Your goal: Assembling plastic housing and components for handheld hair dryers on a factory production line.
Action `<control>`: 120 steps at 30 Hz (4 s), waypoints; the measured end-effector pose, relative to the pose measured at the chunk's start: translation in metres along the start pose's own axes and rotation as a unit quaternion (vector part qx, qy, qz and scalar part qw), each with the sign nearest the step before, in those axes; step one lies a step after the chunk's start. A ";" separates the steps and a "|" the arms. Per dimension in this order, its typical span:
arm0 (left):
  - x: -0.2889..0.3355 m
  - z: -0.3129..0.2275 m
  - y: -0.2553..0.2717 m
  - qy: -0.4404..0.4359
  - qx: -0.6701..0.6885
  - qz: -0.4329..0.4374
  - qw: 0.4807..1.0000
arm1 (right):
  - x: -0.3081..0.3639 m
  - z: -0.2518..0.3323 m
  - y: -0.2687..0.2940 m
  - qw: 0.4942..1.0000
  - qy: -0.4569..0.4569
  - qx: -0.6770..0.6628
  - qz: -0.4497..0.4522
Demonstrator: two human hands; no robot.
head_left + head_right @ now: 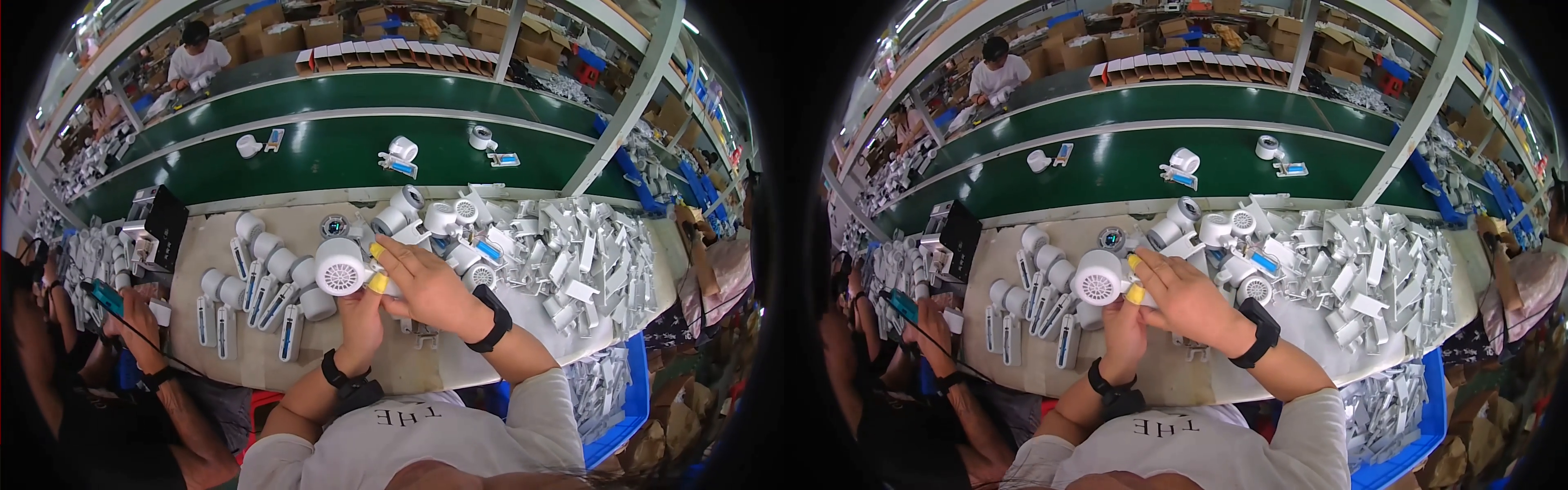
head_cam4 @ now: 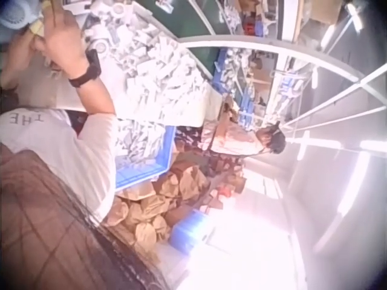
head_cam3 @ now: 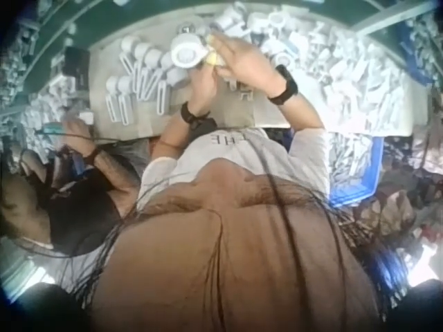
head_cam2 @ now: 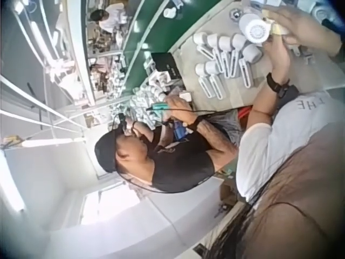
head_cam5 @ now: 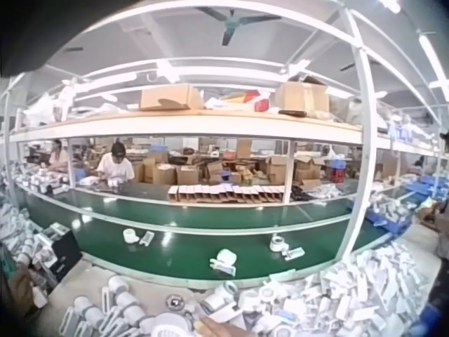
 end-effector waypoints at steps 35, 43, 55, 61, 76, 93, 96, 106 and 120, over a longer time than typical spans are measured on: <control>-0.170 -0.250 0.196 -0.107 -0.861 -0.092 0.489 | 0.012 -0.029 0.020 0.977 -0.134 -0.101 0.128; -0.231 -0.242 0.166 0.071 -0.946 0.040 0.315 | 0.011 -0.073 0.017 0.967 -0.159 -0.106 0.169; -0.440 -0.153 0.267 -0.013 -0.881 -0.080 0.467 | 0.019 -0.139 -0.006 0.931 -0.292 -0.127 0.176; -0.410 -0.143 0.207 0.100 -0.821 -0.017 0.562 | 0.016 -0.120 0.008 0.940 -0.257 -0.153 0.166; -0.107 -0.064 -0.089 0.163 0.088 0.201 0.962 | -0.031 -0.070 -0.041 0.874 -0.244 -0.419 0.024; -0.005 -0.023 -0.099 0.120 -0.136 0.442 0.879 | 0.070 -0.002 -0.011 0.504 -0.178 -0.806 0.256; -0.009 -0.025 -0.090 0.106 -0.154 0.367 0.911 | 0.080 0.000 -0.026 0.492 -0.231 -0.801 0.251; -0.017 -0.007 -0.059 0.263 -0.246 0.241 0.901 | 0.079 -0.061 0.034 0.940 -0.232 -0.246 0.051; -0.010 0.003 -0.065 0.270 -0.313 0.254 0.875 | 0.046 -0.064 0.050 0.993 -0.087 -0.081 0.013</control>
Point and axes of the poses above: each hand's wrist, its own x-axis away from the middle knuckle, its own y-axis out of the back of the hand, z = x × y, the point moved 9 cm from there along -x, towards the middle knuckle, and after that the axes turned 8 degrees about x, right-handed, at the moved point
